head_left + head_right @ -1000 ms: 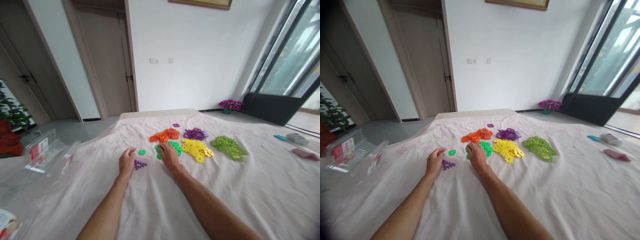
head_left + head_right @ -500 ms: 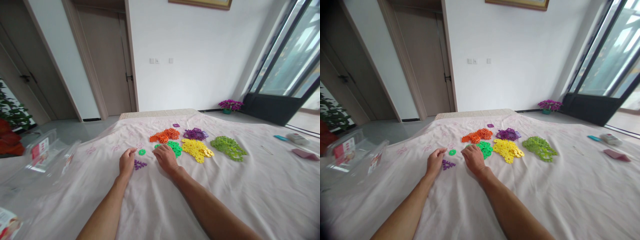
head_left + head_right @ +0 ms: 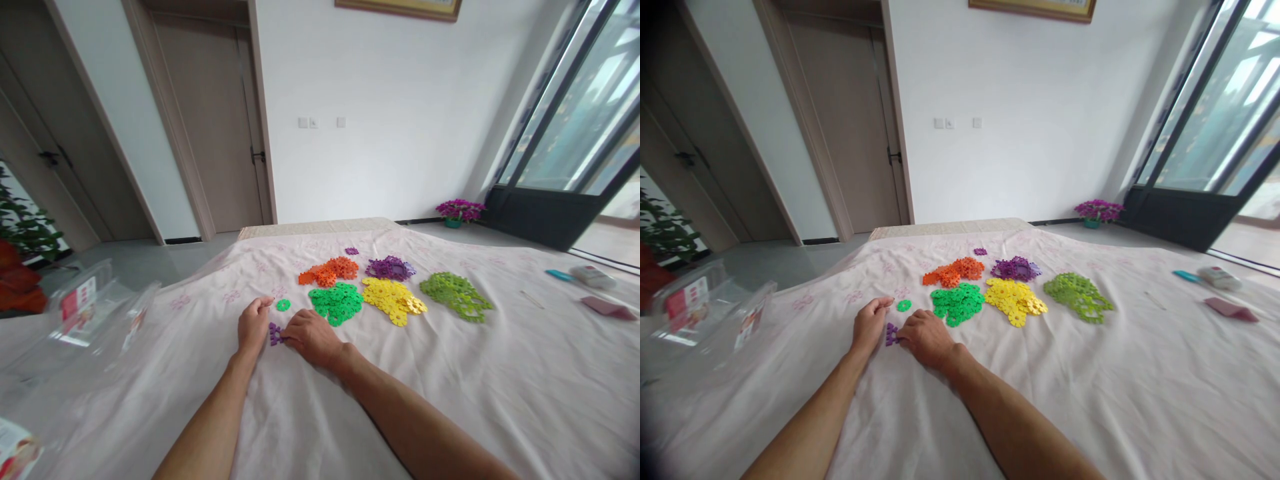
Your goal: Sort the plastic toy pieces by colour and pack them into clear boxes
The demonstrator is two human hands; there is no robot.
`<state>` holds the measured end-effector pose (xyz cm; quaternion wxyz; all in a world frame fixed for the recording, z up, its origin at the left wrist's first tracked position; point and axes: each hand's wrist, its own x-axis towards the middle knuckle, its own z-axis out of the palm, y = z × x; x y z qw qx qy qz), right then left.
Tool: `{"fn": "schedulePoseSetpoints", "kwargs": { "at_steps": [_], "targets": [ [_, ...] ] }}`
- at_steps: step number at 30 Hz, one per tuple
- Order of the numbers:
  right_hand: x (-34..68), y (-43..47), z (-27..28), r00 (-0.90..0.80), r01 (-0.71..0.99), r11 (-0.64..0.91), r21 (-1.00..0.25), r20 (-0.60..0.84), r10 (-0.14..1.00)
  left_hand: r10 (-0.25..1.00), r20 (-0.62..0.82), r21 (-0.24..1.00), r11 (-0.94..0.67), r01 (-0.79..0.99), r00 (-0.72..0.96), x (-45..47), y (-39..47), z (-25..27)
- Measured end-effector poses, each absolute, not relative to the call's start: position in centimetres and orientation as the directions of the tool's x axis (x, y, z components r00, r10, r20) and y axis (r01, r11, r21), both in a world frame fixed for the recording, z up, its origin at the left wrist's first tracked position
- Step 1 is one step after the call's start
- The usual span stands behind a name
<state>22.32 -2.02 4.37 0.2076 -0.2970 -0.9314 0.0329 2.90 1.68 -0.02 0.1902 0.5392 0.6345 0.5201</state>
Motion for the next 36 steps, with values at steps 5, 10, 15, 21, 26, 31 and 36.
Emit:
{"fn": "schedulePoseSetpoints", "kwargs": {
  "at_steps": [5, 10, 15, 21, 26, 31, 36],
  "targets": [
    [22.0, -1.9, 3.7, -0.721, 0.579, 0.804, -0.135, 0.376, 0.582, 0.884, 0.313, 0.868, -0.118, 0.483, -0.347, 2.9, 1.7, -0.2],
    [22.1, -1.8, 3.5, -0.708, 0.592, 0.794, -0.137, 0.382, 0.594, 0.892, 0.302, 0.858, -0.099, 0.504, -0.338, 3.0, 1.6, 0.1],
    [22.4, -1.8, 3.7, -0.641, 0.645, 0.741, -0.185, 0.398, 0.657, 0.898, 0.289, 0.850, -0.081, 0.520, -0.333, 3.0, 1.5, 0.4],
    [23.0, -1.6, 3.9, -0.512, 0.725, 0.642, -0.250, 0.429, 0.744, 0.902, 0.286, 0.834, -0.068, 0.548, -0.323, 3.1, 1.3, 0.5],
    [23.6, -0.9, 3.7, -0.388, 0.796, 0.535, -0.283, 0.439, 0.810, 0.917, 0.296, 0.736, -0.041, 0.675, -0.267, 3.7, 0.4, 1.5],
    [23.8, -0.6, 3.5, -0.344, 0.807, 0.510, -0.298, 0.465, 0.816, 0.916, 0.398, 0.445, -0.143, 0.884, -0.052, 4.6, -0.2, 2.2],
    [23.9, -0.7, 3.6, -0.343, 0.804, 0.514, -0.300, 0.472, 0.812, 0.902, 0.427, 0.330, -0.218, 0.918, 0.061, 4.9, -0.2, 2.1]
  ]
}}
